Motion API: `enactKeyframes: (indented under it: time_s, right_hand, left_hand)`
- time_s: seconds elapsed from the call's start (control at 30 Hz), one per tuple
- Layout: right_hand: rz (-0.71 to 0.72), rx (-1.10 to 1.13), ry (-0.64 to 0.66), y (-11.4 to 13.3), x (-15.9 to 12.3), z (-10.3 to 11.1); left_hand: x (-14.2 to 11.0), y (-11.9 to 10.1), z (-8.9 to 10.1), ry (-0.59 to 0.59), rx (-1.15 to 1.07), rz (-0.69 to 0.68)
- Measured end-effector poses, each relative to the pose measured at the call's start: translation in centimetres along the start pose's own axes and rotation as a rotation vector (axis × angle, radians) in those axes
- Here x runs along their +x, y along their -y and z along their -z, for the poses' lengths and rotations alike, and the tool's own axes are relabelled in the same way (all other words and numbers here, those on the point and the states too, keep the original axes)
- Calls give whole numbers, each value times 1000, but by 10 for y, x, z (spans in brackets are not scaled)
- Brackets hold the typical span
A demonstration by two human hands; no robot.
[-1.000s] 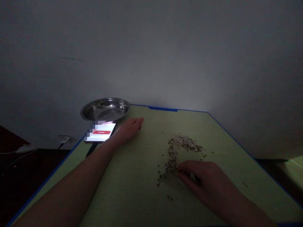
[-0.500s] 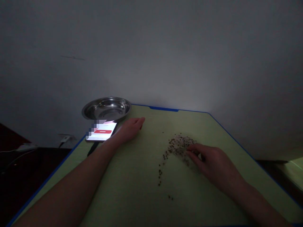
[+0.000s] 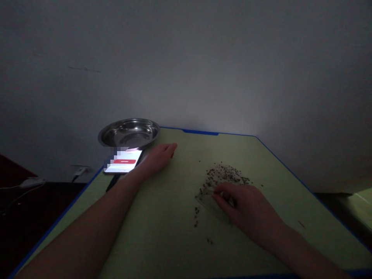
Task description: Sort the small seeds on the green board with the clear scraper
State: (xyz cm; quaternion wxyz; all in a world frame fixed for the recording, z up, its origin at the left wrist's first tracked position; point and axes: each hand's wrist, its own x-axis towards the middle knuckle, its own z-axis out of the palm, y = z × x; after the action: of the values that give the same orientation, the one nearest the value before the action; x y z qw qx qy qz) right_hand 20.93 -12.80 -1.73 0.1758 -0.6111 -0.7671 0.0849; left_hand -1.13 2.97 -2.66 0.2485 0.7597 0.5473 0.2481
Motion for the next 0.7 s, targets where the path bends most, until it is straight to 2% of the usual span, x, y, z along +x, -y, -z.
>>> enactKeyframes:
  time_s: [0.23,0.33,0.47,0.6,0.7]
  right_hand:
    - [-111,-81,-56,-21,4,8]
    - [-113,-109,-98,-34,4,14]
    - [-148,24,-151,-54,3,33]
    - [-353,227,-290,-90,-3,58]
    - [-518,293,-285,-126,-13,66]
  left_hand:
    - [-1,-1,0,11,-5,1]
    - [-2,-3,1,12,-7,12]
    - [-1,-3,1,2,12,3]
    - [1,-1,1,3,-2,1]
    - [2,-1,1,4,2,5]
